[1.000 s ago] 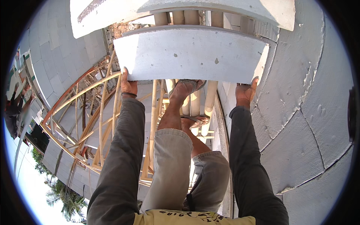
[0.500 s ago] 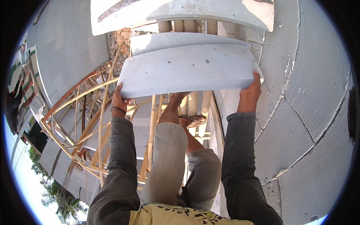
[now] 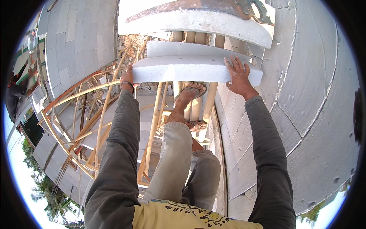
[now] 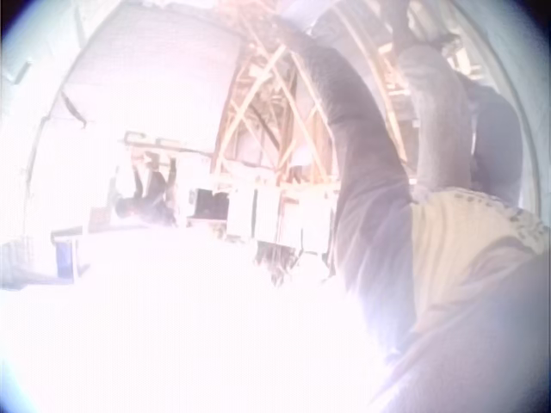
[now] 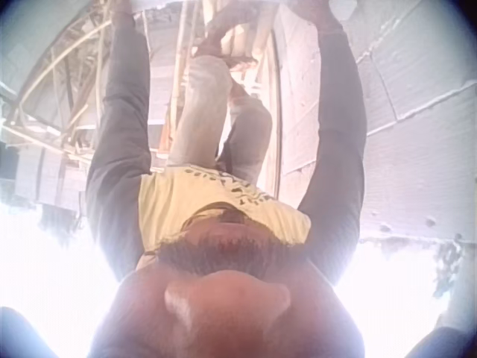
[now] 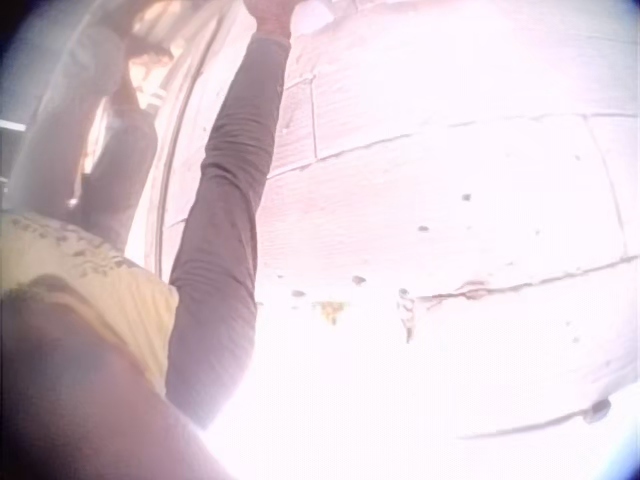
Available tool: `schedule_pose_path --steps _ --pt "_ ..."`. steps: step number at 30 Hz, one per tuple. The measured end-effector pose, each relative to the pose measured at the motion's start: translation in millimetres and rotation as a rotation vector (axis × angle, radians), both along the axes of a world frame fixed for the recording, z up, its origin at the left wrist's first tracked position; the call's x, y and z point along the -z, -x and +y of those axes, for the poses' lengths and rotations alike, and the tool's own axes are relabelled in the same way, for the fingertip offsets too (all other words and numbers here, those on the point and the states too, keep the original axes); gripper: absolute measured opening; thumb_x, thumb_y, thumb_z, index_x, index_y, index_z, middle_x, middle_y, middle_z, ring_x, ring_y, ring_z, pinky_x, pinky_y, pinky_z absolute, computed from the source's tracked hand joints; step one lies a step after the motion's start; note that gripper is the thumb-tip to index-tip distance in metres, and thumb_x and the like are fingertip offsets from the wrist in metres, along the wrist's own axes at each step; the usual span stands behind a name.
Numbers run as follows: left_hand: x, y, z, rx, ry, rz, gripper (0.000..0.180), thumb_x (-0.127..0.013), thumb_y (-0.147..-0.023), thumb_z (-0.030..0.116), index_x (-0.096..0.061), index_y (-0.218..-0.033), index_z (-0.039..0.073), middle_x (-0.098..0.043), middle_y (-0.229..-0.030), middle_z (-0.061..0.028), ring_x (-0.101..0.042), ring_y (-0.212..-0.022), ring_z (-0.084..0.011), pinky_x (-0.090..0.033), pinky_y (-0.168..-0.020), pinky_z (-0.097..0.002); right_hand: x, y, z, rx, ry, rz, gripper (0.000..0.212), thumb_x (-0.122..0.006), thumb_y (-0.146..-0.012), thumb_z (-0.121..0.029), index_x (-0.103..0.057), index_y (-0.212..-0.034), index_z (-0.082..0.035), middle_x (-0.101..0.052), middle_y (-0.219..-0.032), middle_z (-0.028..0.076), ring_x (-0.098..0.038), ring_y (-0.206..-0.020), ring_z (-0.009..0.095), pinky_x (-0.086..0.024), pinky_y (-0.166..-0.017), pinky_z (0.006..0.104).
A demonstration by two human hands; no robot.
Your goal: The person applies mortar from a bucket onto lightweight concrete blocks using a trowel, then lifts and places a block onto the wall, aligning and pressing it into position before tapping it with a hammer to secure it.
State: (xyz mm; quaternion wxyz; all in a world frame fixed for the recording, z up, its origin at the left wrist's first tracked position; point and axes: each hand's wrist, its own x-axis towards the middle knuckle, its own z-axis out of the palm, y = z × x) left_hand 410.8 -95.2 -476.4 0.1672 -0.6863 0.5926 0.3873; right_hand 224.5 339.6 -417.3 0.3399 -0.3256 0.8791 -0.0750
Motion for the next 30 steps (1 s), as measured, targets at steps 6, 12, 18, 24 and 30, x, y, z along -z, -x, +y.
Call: schedule_pose_path --steps 6,12,18,24,30 --pt "-0.6 9.9 7.3 -0.206 -0.126 -0.030 0.080 -0.062 -0.080 0.065 -0.057 -0.125 -0.001 -0.062 -0.116 -0.0181 -0.067 -0.088 -0.0309 -0.056 -0.067 -0.0523 -5.2 10.2 -4.9 0.007 0.008 -0.054 0.085 -0.079 -0.074 -0.031 -0.039 -0.144 -0.006 -0.041 -0.145 0.016 -0.033 -0.136 0.032 -0.016 -0.113 0.0518" --pt "20.2 -10.7 -35.0 -0.328 -0.625 0.212 0.038 -0.077 -0.081 0.019 -0.062 -0.112 0.000 -0.069 -0.100 -0.0142 -0.070 -0.086 -0.0284 -0.059 -0.073 -0.0452 -3.0 -43.4 17.2 0.958 0.401 0.150 0.063 -0.071 -0.086 -0.044 -0.054 -0.128 0.001 -0.050 -0.134 0.020 -0.046 -0.125 0.031 -0.031 -0.106 0.0479" --pt "38.6 -92.5 -86.1 -0.053 -0.886 0.074 0.057 -0.077 -0.082 0.020 -0.053 -0.129 -0.003 -0.063 -0.123 -0.0159 -0.064 -0.107 -0.0285 -0.054 -0.090 -0.0442 -1.4 -83.8 -2.0 2.210 0.532 -0.280 0.064 -0.067 -0.090 -0.046 -0.050 -0.134 -0.003 -0.053 -0.135 0.010 -0.051 -0.121 0.022 -0.043 -0.097 0.0398" --pt "70.1 -63.3 -6.6 -0.239 -0.720 0.286 0.074 -0.075 -0.084 0.042 -0.046 -0.139 0.002 -0.055 -0.134 -0.0157 -0.054 -0.120 -0.0274 -0.046 -0.099 -0.0374 75.4 -141.7 46.4 2.290 0.824 -0.377 0.073 -0.067 -0.082 -0.061 -0.048 -0.139 -0.020 -0.052 -0.136 0.001 -0.046 -0.124 0.022 -0.036 -0.100 0.0445" --pt "11.3 -106.8 12.2 -0.030 -0.470 0.579 0.064 -0.076 -0.082 0.036 -0.054 -0.130 0.001 -0.061 -0.119 -0.0094 -0.058 -0.107 -0.0191 -0.047 -0.091 -0.0335 107.9 -174.0 60.5 2.260 1.285 -0.598 0.065 -0.060 -0.088 -0.056 -0.048 -0.139 -0.016 -0.052 -0.139 0.005 -0.048 -0.125 0.028 -0.038 -0.105 0.0476"
